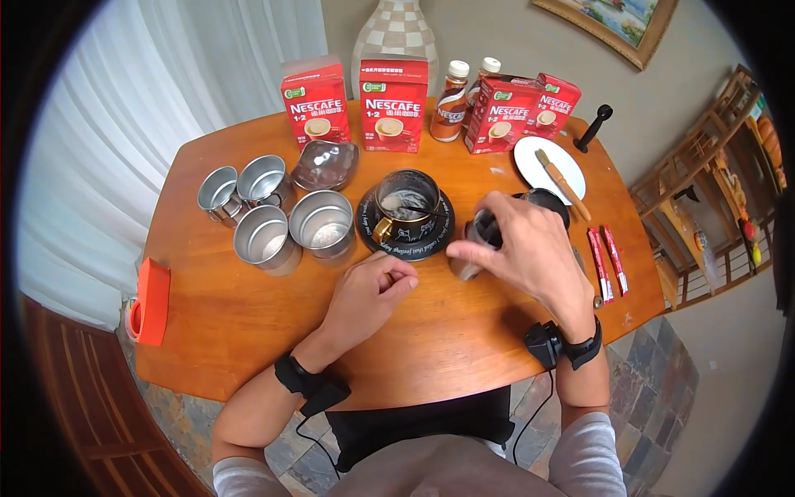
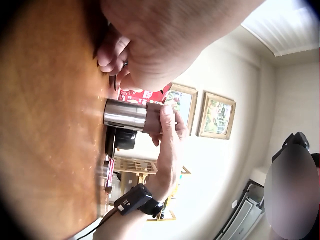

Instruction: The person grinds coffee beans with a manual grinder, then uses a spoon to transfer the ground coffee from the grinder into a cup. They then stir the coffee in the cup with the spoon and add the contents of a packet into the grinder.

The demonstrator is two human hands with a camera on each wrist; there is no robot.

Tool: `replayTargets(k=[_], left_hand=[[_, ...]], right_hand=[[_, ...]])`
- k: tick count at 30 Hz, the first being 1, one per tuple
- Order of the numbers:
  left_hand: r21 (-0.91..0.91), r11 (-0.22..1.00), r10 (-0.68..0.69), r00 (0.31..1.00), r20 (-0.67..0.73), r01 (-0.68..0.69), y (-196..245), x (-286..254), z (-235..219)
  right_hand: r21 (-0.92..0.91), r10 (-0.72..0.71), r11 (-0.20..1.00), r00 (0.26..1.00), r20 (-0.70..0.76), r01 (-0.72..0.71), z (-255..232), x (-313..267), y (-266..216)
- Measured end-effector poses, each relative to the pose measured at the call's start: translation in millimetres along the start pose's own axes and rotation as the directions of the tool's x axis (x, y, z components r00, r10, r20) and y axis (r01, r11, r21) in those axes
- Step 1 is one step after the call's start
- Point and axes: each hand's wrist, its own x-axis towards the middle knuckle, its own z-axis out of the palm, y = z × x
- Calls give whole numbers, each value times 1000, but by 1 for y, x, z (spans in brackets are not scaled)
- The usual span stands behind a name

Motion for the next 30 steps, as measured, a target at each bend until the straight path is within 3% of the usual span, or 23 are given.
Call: replayTargets(k=[3, 6, 9, 12, 15, 18, 22, 25, 30], left_hand=[[-75, 994, -78, 996, 41, 81, 2, -1, -1], [-165, 986, -24, 999, 24, 27, -11, 0, 2], [-169, 984, 61, 997, 44, -53, -5, 0, 1], [-176, 979, 110, 994, 23, -104, 14, -3, 3], [-157, 987, 34, 998, 60, -24, 25, -6, 1], [-223, 946, 239, 971, -4, -234, -3, 1, 10], [38, 968, 243, 966, 86, -247, 11, -5, 1], [84, 926, 366, 929, 50, -369, 10, -4, 4], [80, 929, 358, 932, 51, -361, 11, -5, 5]], right_hand=[[167, -96, 982, 995, 24, 91, 1, -2, -4], [393, -204, 893, 976, -76, 218, 27, -3, 9], [551, -189, 804, 975, -121, 224, 48, -3, 17], [552, -198, 791, 965, -174, 262, 55, -7, 15], [586, -226, 755, 956, -189, 294, 58, -9, 9], [601, -282, 726, 941, -186, 336, 58, -9, 0], [592, -356, 683, 903, -240, 427, 58, -11, -5], [553, -410, 708, 893, -184, 439, 53, -16, -5], [571, -376, 689, 893, -245, 447, 53, -14, -8]])
